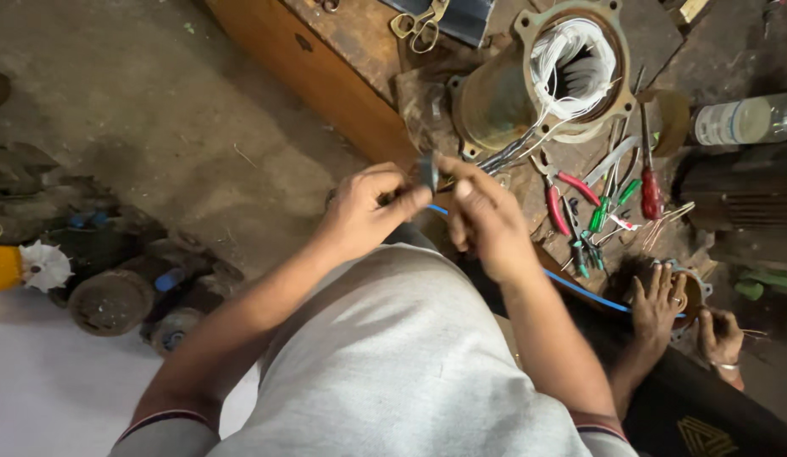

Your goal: The person cuts pieces from a black insulating sheet with scissors, folds and shapes them by hand, and inserts them into the slots of an electric motor stator on the workbench. They also handle the stator's white winding wires and use pliers on the wires while working around the motor housing.

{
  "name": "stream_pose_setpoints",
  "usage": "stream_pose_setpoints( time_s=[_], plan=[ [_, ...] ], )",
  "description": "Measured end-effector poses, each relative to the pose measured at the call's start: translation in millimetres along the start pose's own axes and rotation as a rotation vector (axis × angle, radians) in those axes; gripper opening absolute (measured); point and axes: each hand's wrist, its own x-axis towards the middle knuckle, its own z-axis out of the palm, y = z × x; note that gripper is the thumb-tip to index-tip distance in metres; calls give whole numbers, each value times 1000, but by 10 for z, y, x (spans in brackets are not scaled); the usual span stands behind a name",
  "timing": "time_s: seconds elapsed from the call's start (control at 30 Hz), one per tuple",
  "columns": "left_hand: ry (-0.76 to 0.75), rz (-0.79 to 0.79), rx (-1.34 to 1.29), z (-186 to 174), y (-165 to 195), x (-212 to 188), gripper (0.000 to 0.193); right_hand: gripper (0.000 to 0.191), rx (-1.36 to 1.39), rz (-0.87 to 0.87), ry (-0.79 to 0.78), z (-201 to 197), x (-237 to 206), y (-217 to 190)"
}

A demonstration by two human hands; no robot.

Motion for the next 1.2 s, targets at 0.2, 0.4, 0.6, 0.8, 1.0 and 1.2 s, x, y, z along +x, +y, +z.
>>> stream_pose_setpoints(
  time_s=[0.2, 0.4, 0.6, 0.8, 1.0, 1.2],
  plan=[
    [-102, -446, -412, 230, 4, 85, 39, 21, -238, -104, 92, 61, -111, 400],
    [8, 215, 15, -119, 24, 1, 29, 35, -598, -112, 196, -143, -69, 228],
    [-58, 14, -17, -5, 49, 133, 27, 31, 98, 54, 22, -53, -23, -51],
    [-158, -432, -197, 245, 70, 186, 43, 19, -509, -354, 221, 27, -131, 304],
    [-1, 82, -25, 9, 173, 33, 29, 24, -828, -275, 228, -169, -154, 300],
    [-19, 245, 48, 6, 173, 113, 26, 23, 256, 107, 30, -120, -75, -24]
  ],
)
